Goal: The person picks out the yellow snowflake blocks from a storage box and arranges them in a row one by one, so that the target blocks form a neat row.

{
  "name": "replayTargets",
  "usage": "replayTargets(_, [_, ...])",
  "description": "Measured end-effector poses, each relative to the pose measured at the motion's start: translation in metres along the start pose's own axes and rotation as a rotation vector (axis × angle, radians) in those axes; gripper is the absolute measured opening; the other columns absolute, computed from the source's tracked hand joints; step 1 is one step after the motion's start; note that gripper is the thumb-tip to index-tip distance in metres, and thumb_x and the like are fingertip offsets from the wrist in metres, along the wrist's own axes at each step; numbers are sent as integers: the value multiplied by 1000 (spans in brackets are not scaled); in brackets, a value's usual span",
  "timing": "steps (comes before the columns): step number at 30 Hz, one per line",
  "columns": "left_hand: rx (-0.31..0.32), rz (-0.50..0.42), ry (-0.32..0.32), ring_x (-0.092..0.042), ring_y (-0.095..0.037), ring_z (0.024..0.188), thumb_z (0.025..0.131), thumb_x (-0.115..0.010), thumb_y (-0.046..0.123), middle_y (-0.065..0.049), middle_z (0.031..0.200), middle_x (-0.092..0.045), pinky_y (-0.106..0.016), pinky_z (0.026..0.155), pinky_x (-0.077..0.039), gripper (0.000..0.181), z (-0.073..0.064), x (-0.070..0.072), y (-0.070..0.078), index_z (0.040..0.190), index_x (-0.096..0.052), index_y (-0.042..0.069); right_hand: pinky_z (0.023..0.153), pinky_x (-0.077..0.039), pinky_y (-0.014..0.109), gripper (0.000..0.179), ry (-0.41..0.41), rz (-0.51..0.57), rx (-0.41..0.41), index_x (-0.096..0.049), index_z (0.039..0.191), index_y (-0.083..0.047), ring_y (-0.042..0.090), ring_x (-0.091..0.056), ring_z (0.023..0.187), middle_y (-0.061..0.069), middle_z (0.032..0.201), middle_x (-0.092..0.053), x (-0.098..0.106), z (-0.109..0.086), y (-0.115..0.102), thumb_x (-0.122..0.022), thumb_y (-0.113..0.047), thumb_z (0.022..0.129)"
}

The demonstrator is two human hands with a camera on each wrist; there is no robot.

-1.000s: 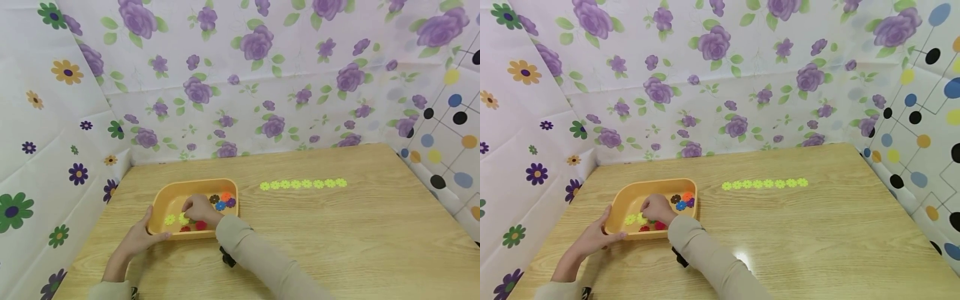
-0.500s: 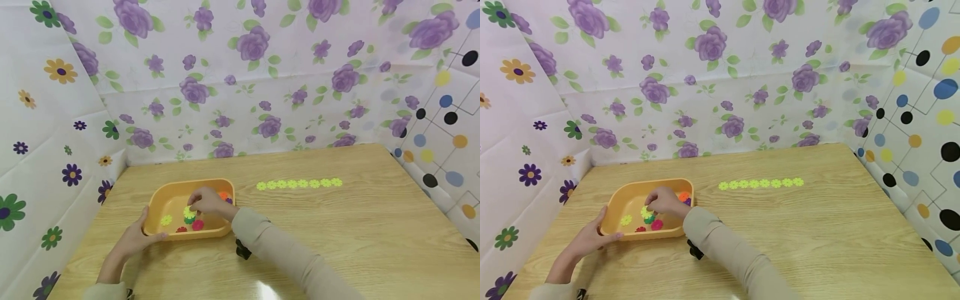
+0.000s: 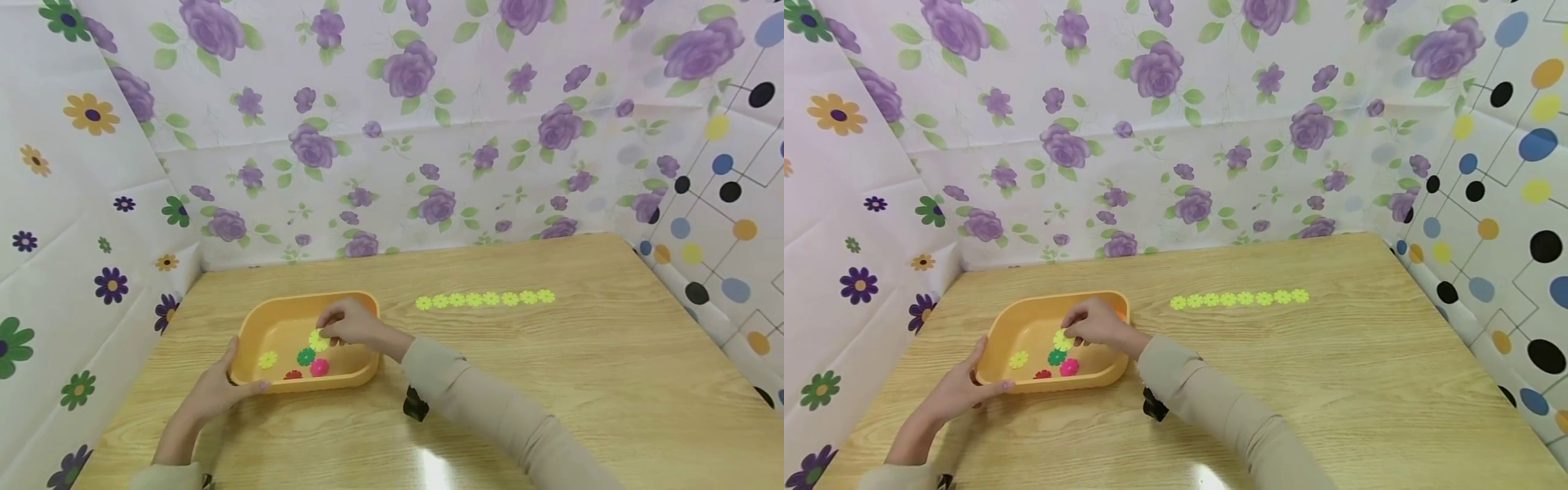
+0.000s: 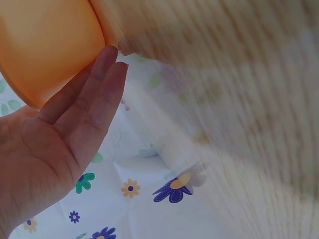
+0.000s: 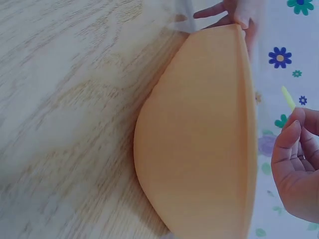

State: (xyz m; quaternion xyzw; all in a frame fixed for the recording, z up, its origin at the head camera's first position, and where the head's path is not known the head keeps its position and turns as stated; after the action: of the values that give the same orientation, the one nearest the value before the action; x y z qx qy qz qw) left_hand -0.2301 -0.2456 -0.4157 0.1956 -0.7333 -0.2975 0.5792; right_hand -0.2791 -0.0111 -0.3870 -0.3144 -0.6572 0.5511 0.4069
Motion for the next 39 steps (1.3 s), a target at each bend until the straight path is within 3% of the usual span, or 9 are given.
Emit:
replayTargets(3, [11, 4, -2, -15, -51, 127, 76, -72, 38, -33, 144, -3, -60, 100, -19, 112, 0, 0, 0, 142, 8, -3, 45, -42, 23, 5, 14, 12, -12, -67, 87, -1, 19, -57, 56, 7, 70, -62, 8, -4, -3, -62, -3, 84])
replayTargets(9, [7, -3, -1, -13, -51, 128, 75, -73, 37, -33, 144, -2, -60, 100, -18, 111, 0, 0, 0, 142, 7, -4, 38, -29, 24, 7, 39, 6, -25, -67, 89, -5, 13, -49, 48, 20, 72, -61, 25, -9, -4, -63, -7, 85])
replayTargets(13, [-5, -22, 1, -11, -51, 128, 76, -73, 35, -32, 144, 0, -61, 101, -17, 111, 0, 1, 0, 142, 8, -3, 43, -40, 22, 8, 40, 37, -15, -65, 91, -1, 14, -52, 53, 12, 72, -61, 34, -14, -3, -62, -4, 84])
replayTargets(18, [3, -20, -2, -11, -51, 128, 76, -73, 35, -32, 145, 0, -61, 101, -16, 112, 1, 0, 0, 142, 9, -2, 58, -51, 34, 9, 65, 45, 14, -64, 92, 3, 22, -58, 62, 5, 73, -61, 51, -24, -2, -61, -1, 84])
replayTargets(24, [21, -4, -5, -11, -52, 128, 76, -73, 36, -32, 144, -1, -61, 101, -16, 112, 1, 0, -1, 142, 9, -3, 58, -50, 29, 9, 90, 57, 29, -64, 91, 4, 36, -59, 70, 6, 73, -61, 69, -35, 4, -61, -2, 84])
replayTargets(33, [16, -6, -1, -14, -51, 128, 75, -73, 36, -34, 143, -3, -61, 100, -19, 112, -2, -1, -2, 142, 9, -3, 62, -52, 36, 15, 123, 25, -2, -65, 96, 4, 17, -58, 61, 7, 76, -62, 94, -49, 28, -63, -4, 84])
replayTargets(39, [13, -19, 3, -13, -51, 128, 75, -73, 37, -33, 144, -2, -61, 100, -17, 113, 1, -1, -2, 142, 9, -2, 66, -52, 43, 14, 143, -4, -13, -65, 95, 3, 28, -60, 66, 8, 76, -62, 113, -57, 39, -63, -5, 84])
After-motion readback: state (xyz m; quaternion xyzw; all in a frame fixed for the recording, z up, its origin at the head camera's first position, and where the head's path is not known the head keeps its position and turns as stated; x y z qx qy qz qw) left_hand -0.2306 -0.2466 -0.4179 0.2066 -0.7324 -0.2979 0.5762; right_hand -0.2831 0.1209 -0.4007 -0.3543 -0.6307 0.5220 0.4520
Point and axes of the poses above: each hand's wrist, its own z-axis towards the middle knuckle, its own x-axis out of the back of the hand, y = z × x, the point moved 5 cm from there along z, towards the middle knuckle
